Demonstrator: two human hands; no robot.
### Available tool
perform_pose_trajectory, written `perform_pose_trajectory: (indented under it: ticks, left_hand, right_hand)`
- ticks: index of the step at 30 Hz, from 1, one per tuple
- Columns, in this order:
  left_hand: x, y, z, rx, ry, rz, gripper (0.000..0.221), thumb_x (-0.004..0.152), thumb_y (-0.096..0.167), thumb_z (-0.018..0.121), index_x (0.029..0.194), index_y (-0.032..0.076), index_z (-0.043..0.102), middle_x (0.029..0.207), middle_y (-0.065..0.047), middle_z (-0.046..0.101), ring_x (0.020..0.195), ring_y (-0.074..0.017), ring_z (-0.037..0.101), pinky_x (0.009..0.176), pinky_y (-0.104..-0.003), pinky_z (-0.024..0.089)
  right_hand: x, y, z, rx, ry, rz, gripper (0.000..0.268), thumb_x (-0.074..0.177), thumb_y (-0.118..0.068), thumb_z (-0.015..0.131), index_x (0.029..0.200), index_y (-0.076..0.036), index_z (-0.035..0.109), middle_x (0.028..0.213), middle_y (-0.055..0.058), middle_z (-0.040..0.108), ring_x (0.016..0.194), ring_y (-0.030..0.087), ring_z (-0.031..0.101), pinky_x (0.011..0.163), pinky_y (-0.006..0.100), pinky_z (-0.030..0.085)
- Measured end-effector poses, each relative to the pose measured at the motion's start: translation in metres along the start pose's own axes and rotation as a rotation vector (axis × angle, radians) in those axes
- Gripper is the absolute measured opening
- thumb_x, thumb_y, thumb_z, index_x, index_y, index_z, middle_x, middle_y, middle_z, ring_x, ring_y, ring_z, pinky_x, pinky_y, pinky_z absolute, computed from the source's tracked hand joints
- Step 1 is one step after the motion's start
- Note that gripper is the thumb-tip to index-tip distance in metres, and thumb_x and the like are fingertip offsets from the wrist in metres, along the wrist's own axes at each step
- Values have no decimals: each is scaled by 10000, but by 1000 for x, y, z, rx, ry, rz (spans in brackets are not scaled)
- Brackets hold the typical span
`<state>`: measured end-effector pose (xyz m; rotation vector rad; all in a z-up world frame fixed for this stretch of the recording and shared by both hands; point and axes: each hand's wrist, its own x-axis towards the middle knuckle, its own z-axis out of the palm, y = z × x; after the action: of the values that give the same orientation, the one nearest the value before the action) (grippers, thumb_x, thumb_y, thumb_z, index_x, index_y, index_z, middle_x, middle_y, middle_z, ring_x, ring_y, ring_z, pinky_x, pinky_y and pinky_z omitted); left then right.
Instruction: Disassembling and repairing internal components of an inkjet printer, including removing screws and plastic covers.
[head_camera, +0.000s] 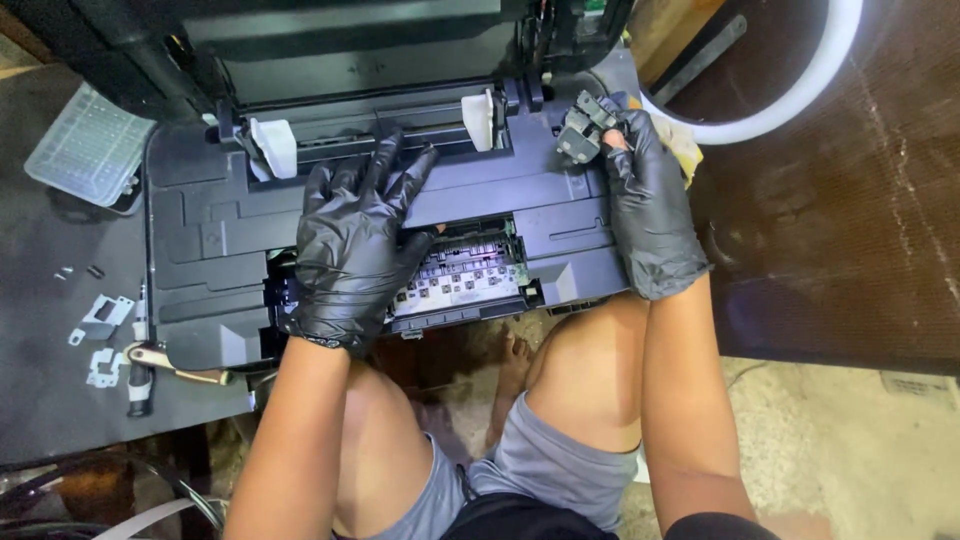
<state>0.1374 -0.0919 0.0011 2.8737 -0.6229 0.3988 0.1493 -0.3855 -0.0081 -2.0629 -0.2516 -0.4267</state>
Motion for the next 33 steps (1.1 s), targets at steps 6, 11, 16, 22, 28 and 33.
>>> perform_pose_trajectory:
  ticks: [6, 11, 16, 22, 28, 33]
  left_hand:
    - [0, -1, 4, 22, -50, -30, 845, 778, 448, 734, 1564, 366, 434, 1639, -53, 400, 1291, -278, 577, 1164, -573, 275]
    - [1, 4, -1, 6, -27, -18, 852, 757, 391, 762, 1555, 329, 472, 1625, -80, 430, 1311, -339, 552, 1142, -575, 312]
    - [4, 7, -4, 11, -6, -3, 856, 732, 352, 765, 1545, 289, 505, 1609, -93, 451, 1251, -360, 568, 1139, -552, 322]
    - [-1, 4, 0, 16, 9, -7, 821, 770, 387, 781, 1542, 309, 510, 1617, -75, 445, 1256, -360, 589, 1141, -574, 324]
    - [-1, 6, -3, 6, 2, 3, 859, 751, 362, 773, 1558, 300, 484, 1626, -104, 432, 1329, -371, 551, 1144, -576, 323]
    - [0, 6, -6, 10, -8, 2, 911, 718, 350, 781, 1568, 297, 460, 1634, -102, 414, 1390, -320, 498, 1164, -569, 294]
  right_hand:
    - [-1, -17, -3, 56, 137, 15, 157, 1103, -68, 435, 1074, 22, 560, 995, 60, 593, 871, 143, 493, 854, 299, 453]
    - [1, 7, -4, 26, 175, -22, 209, 1101, -87, 469, 1201, 50, 591, 1024, 69, 608, 876, 143, 495, 839, 308, 447]
    - [1, 2, -6, 26, 115, 84, 204, 1106, -135, 452, 1219, -1, 557, 1096, 81, 606, 951, 172, 530, 903, 333, 445]
    - [-2, 6, 0, 195, 113, 138, 248, 1102, -117, 464, 1275, 5, 593, 1151, 53, 637, 1030, 126, 548, 989, 294, 458]
    - [-4, 4, -2, 165, 110, 150, 230, 1083, -124, 533, 1255, -1, 623, 1180, 76, 685, 1034, 144, 599, 971, 290, 475]
    - [-1, -12, 0, 59, 90, 64, 236, 1049, -45, 567, 1247, 67, 633, 1182, 105, 686, 1037, 181, 625, 963, 305, 488]
